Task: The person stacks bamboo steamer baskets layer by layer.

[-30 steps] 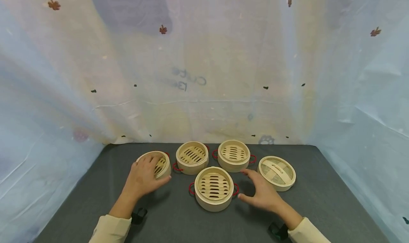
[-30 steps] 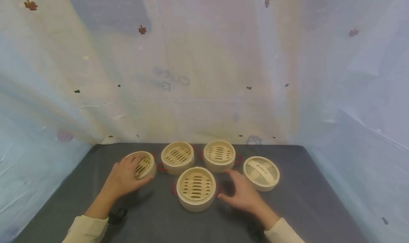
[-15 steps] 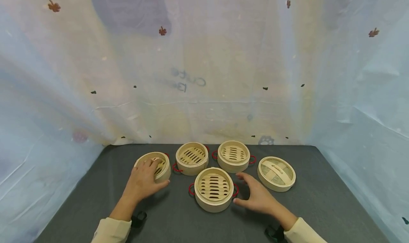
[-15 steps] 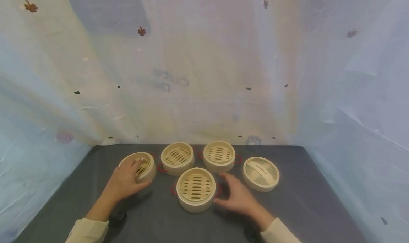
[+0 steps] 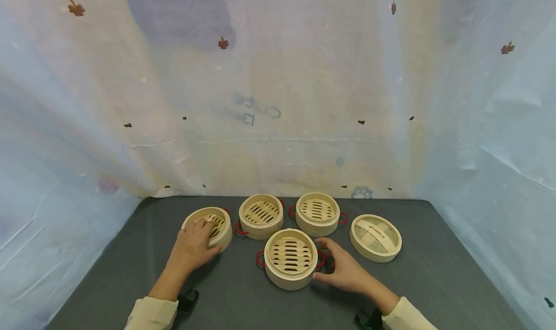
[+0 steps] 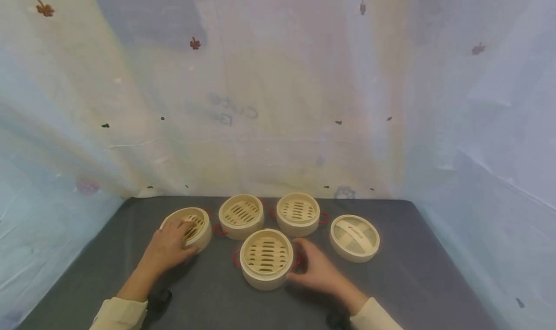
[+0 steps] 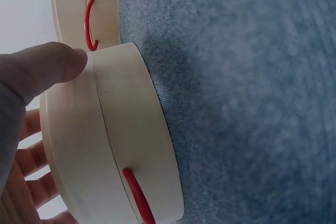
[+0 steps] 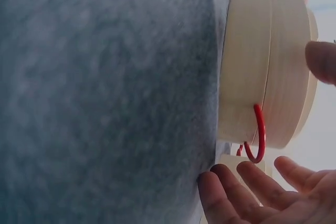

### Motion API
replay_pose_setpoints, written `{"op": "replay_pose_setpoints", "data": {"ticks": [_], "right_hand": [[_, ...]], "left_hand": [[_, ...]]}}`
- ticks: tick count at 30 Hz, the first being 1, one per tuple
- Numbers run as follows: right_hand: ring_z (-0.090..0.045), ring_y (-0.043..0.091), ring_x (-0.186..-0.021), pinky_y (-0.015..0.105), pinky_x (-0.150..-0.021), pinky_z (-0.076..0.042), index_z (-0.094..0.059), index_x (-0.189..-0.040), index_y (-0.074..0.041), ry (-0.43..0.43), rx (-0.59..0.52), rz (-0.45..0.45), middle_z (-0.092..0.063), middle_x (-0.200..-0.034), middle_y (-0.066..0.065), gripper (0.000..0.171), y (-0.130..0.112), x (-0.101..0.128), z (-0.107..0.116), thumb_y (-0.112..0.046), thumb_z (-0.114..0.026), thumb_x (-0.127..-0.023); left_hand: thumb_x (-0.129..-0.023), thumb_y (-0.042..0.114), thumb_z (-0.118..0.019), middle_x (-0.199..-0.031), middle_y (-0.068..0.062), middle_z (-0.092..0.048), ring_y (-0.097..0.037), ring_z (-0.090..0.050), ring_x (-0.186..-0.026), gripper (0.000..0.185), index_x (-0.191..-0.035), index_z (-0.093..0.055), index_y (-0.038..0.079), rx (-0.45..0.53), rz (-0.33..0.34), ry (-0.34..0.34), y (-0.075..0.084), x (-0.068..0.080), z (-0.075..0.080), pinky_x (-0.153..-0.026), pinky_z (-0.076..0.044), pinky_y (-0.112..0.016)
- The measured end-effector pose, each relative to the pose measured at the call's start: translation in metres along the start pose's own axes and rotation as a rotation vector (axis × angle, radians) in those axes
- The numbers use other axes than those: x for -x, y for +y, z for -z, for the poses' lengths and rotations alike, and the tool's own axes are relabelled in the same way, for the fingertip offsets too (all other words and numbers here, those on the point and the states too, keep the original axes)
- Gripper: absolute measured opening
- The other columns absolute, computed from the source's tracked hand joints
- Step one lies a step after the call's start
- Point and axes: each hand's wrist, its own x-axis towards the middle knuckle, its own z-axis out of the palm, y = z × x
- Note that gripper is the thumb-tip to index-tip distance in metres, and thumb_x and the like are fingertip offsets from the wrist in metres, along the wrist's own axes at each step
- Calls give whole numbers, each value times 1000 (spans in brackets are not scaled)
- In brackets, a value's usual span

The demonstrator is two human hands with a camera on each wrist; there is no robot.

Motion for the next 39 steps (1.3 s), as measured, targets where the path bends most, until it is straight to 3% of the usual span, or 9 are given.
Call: {"op": "replay_pose_setpoints", "data": {"ticks": [6,16,25,39], "right_hand": [[-58,34,-118,38,-75,-54,-33,-144,-3,-22,-38,3,-53,-134,15,87,-3,-1,-1,-35,-80,-77],[-58,34,-116,28,-71,-53,-34,-143,-3,-27,-57,-5,-53,-134,17,87,-3,-4,-3,-36,-80,-77],[-59,34,-115,27,-69,-54,-34,-142,-2,-32,-92,-5,-53,-133,18,85,-3,-5,-3,-34,-80,-78],[-57,37,-115,26,-65,-51,-31,-145,-6,-22,-114,6,-50,-136,18,88,-4,-4,-6,-35,-80,-78]], "left_hand": [[-71,31,-79,-101,-8,-65,-30,-62,-92,46,-110,-66,12,20,-3,0,0,-1,-3,-71,-48,-53],[-71,26,-80,-95,-5,-66,-27,-62,-86,36,-103,-68,14,25,-28,19,1,-1,-4,-69,-48,-49],[-69,20,-79,-77,1,-58,-15,-52,-68,28,-93,-67,14,32,-72,29,2,-2,-3,-58,-41,-34],[-70,19,-78,-75,2,-58,-13,-51,-67,25,-91,-65,14,36,-62,-7,2,0,-3,-57,-40,-33]]}}
